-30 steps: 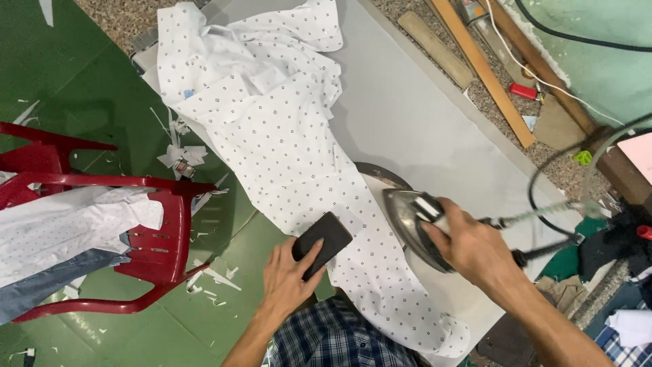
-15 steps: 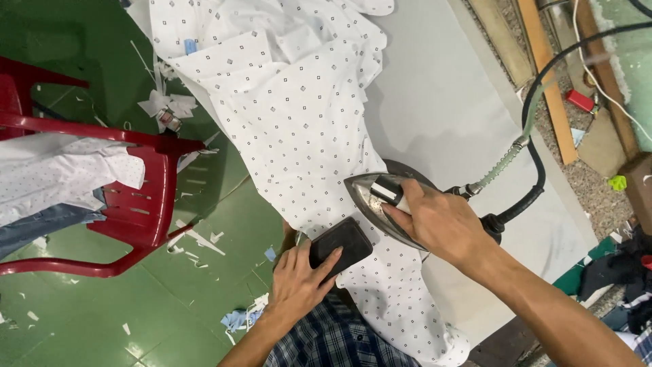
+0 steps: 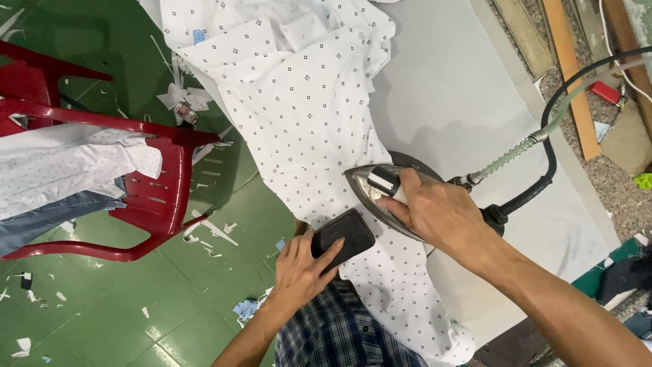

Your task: The person irons a white patterned shirt on a small ironing board using a steam iron and a black pressing block. They repeatedly smooth the fabric with their hands and the block while applying the iron to different sections of the garment.

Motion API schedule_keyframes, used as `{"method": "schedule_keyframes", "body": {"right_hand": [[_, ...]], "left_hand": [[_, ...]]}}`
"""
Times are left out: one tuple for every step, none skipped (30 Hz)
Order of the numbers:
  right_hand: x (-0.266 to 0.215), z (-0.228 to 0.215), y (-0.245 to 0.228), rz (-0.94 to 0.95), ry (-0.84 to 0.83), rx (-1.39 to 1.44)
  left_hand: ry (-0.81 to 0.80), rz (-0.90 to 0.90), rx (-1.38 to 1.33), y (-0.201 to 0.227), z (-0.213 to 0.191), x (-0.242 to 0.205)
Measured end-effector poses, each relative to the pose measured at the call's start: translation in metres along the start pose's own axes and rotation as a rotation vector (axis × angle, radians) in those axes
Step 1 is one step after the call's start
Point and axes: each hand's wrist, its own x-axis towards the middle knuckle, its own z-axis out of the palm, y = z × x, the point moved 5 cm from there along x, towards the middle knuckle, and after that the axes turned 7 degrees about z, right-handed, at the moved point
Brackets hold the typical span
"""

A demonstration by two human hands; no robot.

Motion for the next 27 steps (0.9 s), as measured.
{"method": "schedule_keyframes", "body": {"right_hand": [[0.000,0.001,0.001,-0.016,0.034,-0.025],[-0.001,0.004,0.002,-0.031,0.067,-0.046],[-0.001,0.003,0.004,-0.032,0.070,-0.040],[-0.001,0.003,0.004,-0.051,0.072,-0.032],[0.000,0.002,0.005,-0.070,0.075,-0.024],[-0.001,0.002,0.006,-0.072,0.078,-0.015],[-0.002,0.001,0.007,-0.073,0.084,-0.017],[-0.002,0.000,0.008,-0.072,0.090,-0.021],[-0.002,-0.013,0.005,-0.071,0.094,-0.014],[-0.003,-0.020,0.003,-0.036,-0.010,0.009],[-0.004,-0.026,0.002,-0.001,-0.114,0.032],[-0.004,-0.027,0.004,0.001,-0.113,0.039],[-0.004,-0.027,0.006,-0.001,-0.118,0.047],[-0.005,-0.027,0.009,-0.001,-0.121,0.055],[-0.008,-0.032,0.012,0.002,-0.118,0.062],[-0.012,-0.035,0.016,0.042,-0.164,0.087],[-0.017,-0.038,0.020,0.083,-0.210,0.112],[-0.027,-0.035,0.032,0.084,-0.201,0.115],[-0.037,-0.031,0.049,0.191,-0.225,0.193],[-0.046,-0.027,0.064,0.297,-0.248,0.270],[-0.062,-0.015,0.084,0.298,-0.238,0.271],[-0.081,-0.001,0.113,0.476,-0.235,0.401],[-0.101,0.014,0.141,0.653,-0.227,0.533],[-0.113,0.034,0.157,0.651,-0.219,0.532],[-0.126,0.053,0.177,0.722,-0.129,0.569],[-0.142,0.073,0.197,0.794,-0.041,0.607],[-0.145,0.085,0.205,0.793,-0.035,0.608]], "left_hand": [[0.010,-0.006,-0.006,0.000,0.000,0.001],[0.016,-0.010,-0.011,-0.001,-0.001,0.000],[0.012,-0.009,-0.005,0.000,-0.002,0.000],[0.007,-0.016,-0.022,-0.001,-0.003,0.001],[0.002,-0.024,-0.040,-0.001,-0.003,0.001],[-0.003,-0.022,-0.032,0.000,-0.003,0.000],[-0.004,-0.027,-0.035,0.000,-0.003,0.000],[-0.003,-0.031,-0.039,-0.001,-0.002,0.000],[-0.007,-0.027,-0.033,-0.001,0.000,0.001],[0.078,-0.031,-0.031,-0.001,-0.003,0.002],[0.163,-0.034,-0.029,0.000,-0.005,0.003],[0.158,-0.030,-0.026,0.000,-0.008,0.005],[0.155,-0.025,-0.024,0.000,-0.011,0.007],[0.152,-0.019,-0.021,0.001,-0.014,0.010],[0.148,-0.013,-0.018,0.000,-0.013,0.009],[0.130,-0.013,-0.014,0.000,-0.011,0.008],[0.111,-0.014,-0.010,-0.001,-0.009,0.006],[0.115,-0.008,-0.004,-0.002,-0.010,0.004],[0.114,-0.001,-0.019,-0.004,-0.011,0.003],[0.115,0.006,-0.035,-0.007,-0.013,0.003],[0.121,0.011,-0.030,-0.011,-0.023,0.004],[0.069,0.039,-0.044,-0.013,-0.030,0.006],[0.016,0.067,-0.058,-0.014,-0.037,0.008],[0.022,0.069,-0.053,-0.016,-0.044,0.025],[0.012,0.113,-0.052,-0.016,-0.050,0.042],[-0.001,0.157,-0.053,-0.015,-0.057,0.057],[0.003,0.160,-0.049,-0.016,-0.055,0.079]]}}
